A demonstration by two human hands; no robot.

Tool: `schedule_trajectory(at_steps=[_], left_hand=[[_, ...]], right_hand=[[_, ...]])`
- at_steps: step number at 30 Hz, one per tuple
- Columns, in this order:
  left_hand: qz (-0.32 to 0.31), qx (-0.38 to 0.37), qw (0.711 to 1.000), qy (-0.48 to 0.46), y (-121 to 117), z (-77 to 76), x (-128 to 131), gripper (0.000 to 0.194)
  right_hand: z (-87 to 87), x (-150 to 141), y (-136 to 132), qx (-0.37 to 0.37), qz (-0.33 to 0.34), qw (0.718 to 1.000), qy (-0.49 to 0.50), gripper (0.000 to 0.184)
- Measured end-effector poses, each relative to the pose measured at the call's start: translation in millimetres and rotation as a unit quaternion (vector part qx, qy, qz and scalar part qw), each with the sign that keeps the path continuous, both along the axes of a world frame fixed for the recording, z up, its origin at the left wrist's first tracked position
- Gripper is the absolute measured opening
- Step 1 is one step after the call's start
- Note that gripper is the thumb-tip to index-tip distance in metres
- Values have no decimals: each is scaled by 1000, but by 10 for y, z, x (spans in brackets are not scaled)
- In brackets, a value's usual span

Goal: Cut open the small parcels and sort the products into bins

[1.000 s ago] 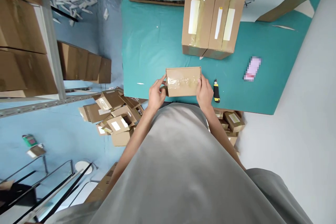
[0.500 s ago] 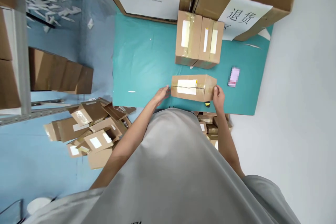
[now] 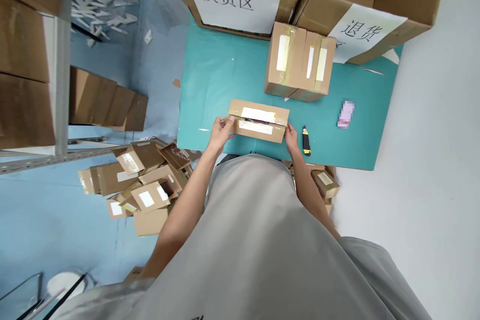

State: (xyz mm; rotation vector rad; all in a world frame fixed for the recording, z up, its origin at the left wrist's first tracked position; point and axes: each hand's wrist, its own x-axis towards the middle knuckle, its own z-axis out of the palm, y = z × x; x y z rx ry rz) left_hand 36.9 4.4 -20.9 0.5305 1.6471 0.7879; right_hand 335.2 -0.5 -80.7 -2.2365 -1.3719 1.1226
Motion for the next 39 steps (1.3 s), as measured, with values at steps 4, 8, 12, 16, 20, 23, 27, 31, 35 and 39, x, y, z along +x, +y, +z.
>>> schedule_trajectory(at_steps=[4,8,12,16,20,23,27,31,35,39], left_hand=[[-1,-4,1000,6,-108,-46,-61,43],[-22,11,999,38,-172,-162,-28,43],[-29,38,998,36,-212,-260,-49,31],[-55,73,996,22,-276,-339,-125,26],[-115,131,984,30,-350,-433,-189,34],[-171,177,967,69,-413,-503,-222,47],[-188,196,957,99,-499,-556,-253,62],[-204,208,947,134,-503,-570,-246,78],[-218,206,931,208,-389,-575,-193,94],[-271,185,905,272,-295,-487,-171,99]], right_hand=[[-98,-123,-4,-13,-74,991,110,52],[53,74,-143,88,-83,985,121,64],[293,194,-273,129,7,984,122,85],[434,172,-175,166,127,977,46,78],[491,144,85,205,187,961,-16,65],[445,125,338,200,167,965,-40,70],[190,88,704,153,95,982,-52,71],[-89,39,934,83,42,994,-53,61],[-108,-33,992,45,47,996,-65,39],[85,-133,977,23,65,990,-121,29]])
